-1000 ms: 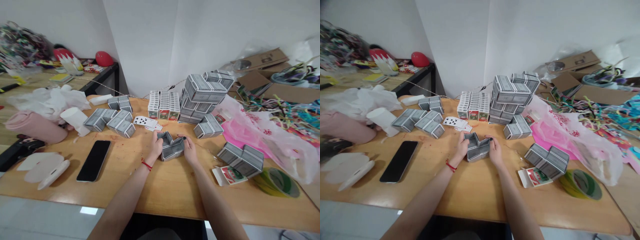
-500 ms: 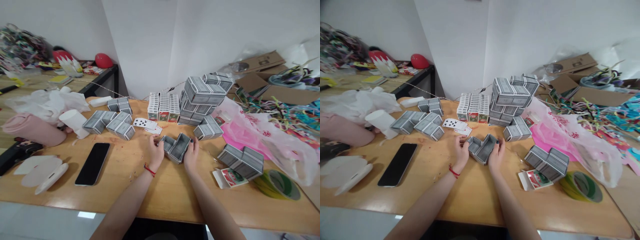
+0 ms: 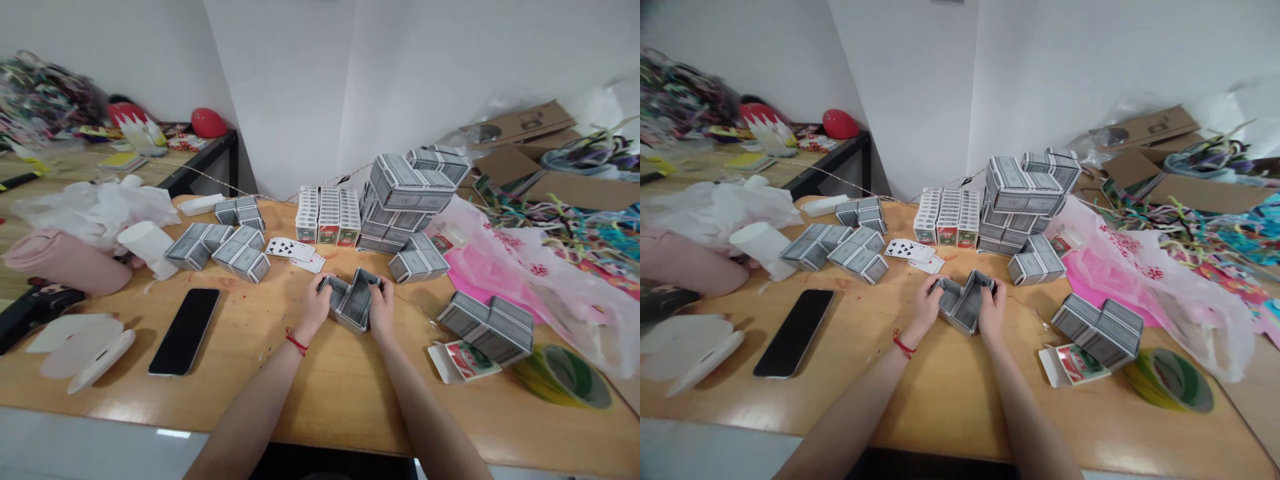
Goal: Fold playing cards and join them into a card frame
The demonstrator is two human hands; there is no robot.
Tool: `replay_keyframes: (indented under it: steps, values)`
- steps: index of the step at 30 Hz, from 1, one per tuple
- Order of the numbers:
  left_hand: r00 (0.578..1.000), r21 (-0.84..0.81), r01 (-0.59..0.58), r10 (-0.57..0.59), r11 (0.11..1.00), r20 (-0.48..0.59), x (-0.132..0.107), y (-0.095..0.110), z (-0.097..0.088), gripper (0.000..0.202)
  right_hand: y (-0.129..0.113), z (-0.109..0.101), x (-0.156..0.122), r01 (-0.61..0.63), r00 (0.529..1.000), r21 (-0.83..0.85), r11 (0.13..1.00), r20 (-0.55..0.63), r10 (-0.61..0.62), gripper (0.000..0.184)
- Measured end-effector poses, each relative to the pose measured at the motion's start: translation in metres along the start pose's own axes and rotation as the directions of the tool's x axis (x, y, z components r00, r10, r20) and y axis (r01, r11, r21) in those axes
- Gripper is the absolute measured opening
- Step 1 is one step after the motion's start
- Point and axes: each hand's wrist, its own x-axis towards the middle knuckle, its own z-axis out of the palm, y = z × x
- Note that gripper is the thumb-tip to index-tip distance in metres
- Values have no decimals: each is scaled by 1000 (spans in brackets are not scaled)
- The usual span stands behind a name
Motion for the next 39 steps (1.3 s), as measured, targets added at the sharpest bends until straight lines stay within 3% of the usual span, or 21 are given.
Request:
replay_keyframes:
  steps: [6, 12, 15, 18, 20, 22, 23, 24, 25, 26, 27, 29, 31, 33, 35, 39]
  values:
    - [1000, -90, -16, 13, 996, -29, 6, -2, 0, 19, 1, -10, 16, 67, 996, -73, 995, 71, -62, 40]
    - [999, -176, 17, -24, 984, -34, 17, -5, -2, 21, 0, -9, 12, 109, 980, -18, 994, 170, -104, 33]
    - [996, -231, 68, -51, 971, 79, 18, -1, -13, 26, -5, -11, 9, 36, 958, 91, 995, 279, -61, 30]
    - [958, -349, 140, -38, 926, 285, 18, 4, -27, 38, -10, -14, 9, -55, 923, 213, 976, 384, -32, 38]
    - [938, -446, 218, -60, 868, 341, 19, 4, -33, 53, -12, -16, 13, -137, 908, 262, 955, 419, 16, 45]
    - [947, -461, 261, -132, 848, 294, 22, 1, -35, 61, -11, -16, 19, -239, 883, 269, 933, 460, 94, 47]
    - [970, -441, 227, -163, 868, 178, 24, -2, -35, 59, -10, -16, 22, -278, 873, 257, 926, 469, 132, 46]
    - [986, -396, 153, -169, 906, -5, 27, -5, -34, 52, -9, -15, 26, -305, 867, 238, 922, 469, 166, 44]
    - [975, -298, 78, -135, 951, -176, 30, -8, -34, 44, -8, -14, 30, -323, 864, 220, 920, 465, 192, 41]
    - [950, -153, 17, -63, 988, -306, 34, -11, -34, 36, -7, -13, 33, -332, 864, 211, 919, 459, 207, 40]
    - [937, 18, -33, 37, 999, -348, 37, -14, -35, 29, -6, -12, 37, -335, 866, 213, 918, 453, 210, 39]
    - [936, 335, -146, 240, 931, -258, 46, -16, -40, 22, -4, -9, 44, -326, 879, 250, 912, 435, 195, 37]
    - [922, 558, -219, 356, 800, -150, 56, -18, -46, 33, -1, -5, 49, -309, 895, 294, 905, 412, 172, 35]
    - [925, 686, -190, 362, 702, -114, 65, -21, -48, 50, 2, 0, 53, -289, 906, 318, 903, 395, 151, 34]
    - [938, 759, -85, 308, 646, -157, 72, -25, -47, 59, 5, 4, 56, -268, 918, 327, 906, 372, 137, 34]
    - [952, 820, -88, 289, 566, -98, 78, -27, -38, 52, 9, 12, 59, -225, 948, 331, 916, 290, 128, 32]
